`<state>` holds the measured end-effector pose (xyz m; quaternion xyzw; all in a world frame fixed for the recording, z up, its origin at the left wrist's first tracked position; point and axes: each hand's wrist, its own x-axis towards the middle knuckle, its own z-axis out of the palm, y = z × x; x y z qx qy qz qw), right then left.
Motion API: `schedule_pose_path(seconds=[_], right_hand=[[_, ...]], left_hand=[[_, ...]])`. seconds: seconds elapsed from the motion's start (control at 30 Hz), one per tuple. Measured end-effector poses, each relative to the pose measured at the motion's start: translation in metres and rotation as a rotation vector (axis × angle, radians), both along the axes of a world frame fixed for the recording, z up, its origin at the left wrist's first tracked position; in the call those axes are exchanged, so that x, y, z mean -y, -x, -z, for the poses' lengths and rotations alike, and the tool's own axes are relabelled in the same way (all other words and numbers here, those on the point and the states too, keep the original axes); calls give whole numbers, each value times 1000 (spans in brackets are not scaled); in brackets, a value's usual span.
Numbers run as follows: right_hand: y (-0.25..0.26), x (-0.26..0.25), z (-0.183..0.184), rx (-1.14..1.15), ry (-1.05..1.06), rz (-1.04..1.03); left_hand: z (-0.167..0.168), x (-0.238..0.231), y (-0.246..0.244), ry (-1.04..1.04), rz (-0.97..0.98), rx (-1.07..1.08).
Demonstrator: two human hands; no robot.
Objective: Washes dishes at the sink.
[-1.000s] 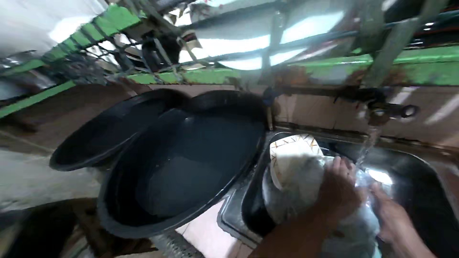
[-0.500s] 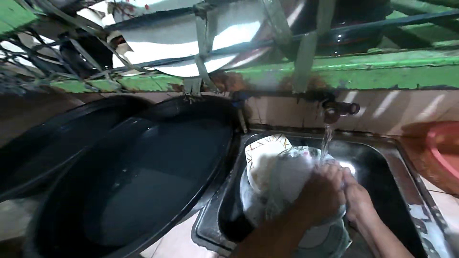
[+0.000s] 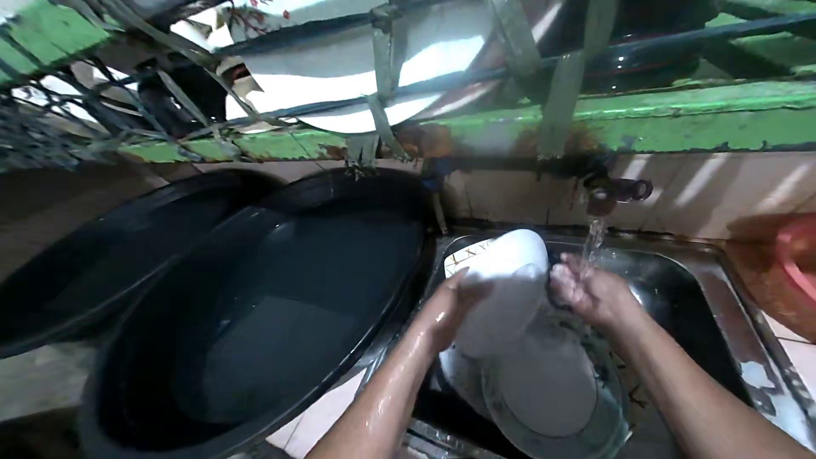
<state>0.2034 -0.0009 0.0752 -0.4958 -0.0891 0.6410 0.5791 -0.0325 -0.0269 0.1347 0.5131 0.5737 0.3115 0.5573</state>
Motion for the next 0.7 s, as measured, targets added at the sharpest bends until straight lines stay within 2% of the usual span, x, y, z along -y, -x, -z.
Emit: schedule_pose_path(seconds=[0.07, 0.13, 0.23, 0.33, 0.4, 0.43, 0.5, 0.53, 0.57, 0.6, 0.7], right_hand=[[4, -9, -19, -49, -26, 45], [4, -16, -37, -34, -48, -30], [-8, -17, -53, 57, -120, -258], [-33, -3, -63, 299, -149, -331], [-59, 8, -50, 457, -131, -186], [-75, 13, -37, 460, -139, -116], [-100, 27, -11, 494, -100, -16], [-105, 36, 2, 587, -41, -12], [-104, 44, 17, 730, 32, -73], [-99, 52, 32, 881, 112, -227], [-66, 56, 77, 1227, 184, -841]], left_hand=[[25, -12, 4, 101, -95, 216], [50, -14, -10, 94, -35, 193], [70, -16, -60, 92, 56, 148], [87, -22, -99, -7, 191, 219], [93, -26, -110, -21, 217, 299], [88, -26, -108, 7, 210, 309], [65, -21, -93, 21, 198, 187], [51, -18, -84, -7, 180, 86], [37, -13, -74, -69, 162, 0], [26, -8, -65, -154, 138, -65], [-9, 15, -46, -520, 138, -297]])
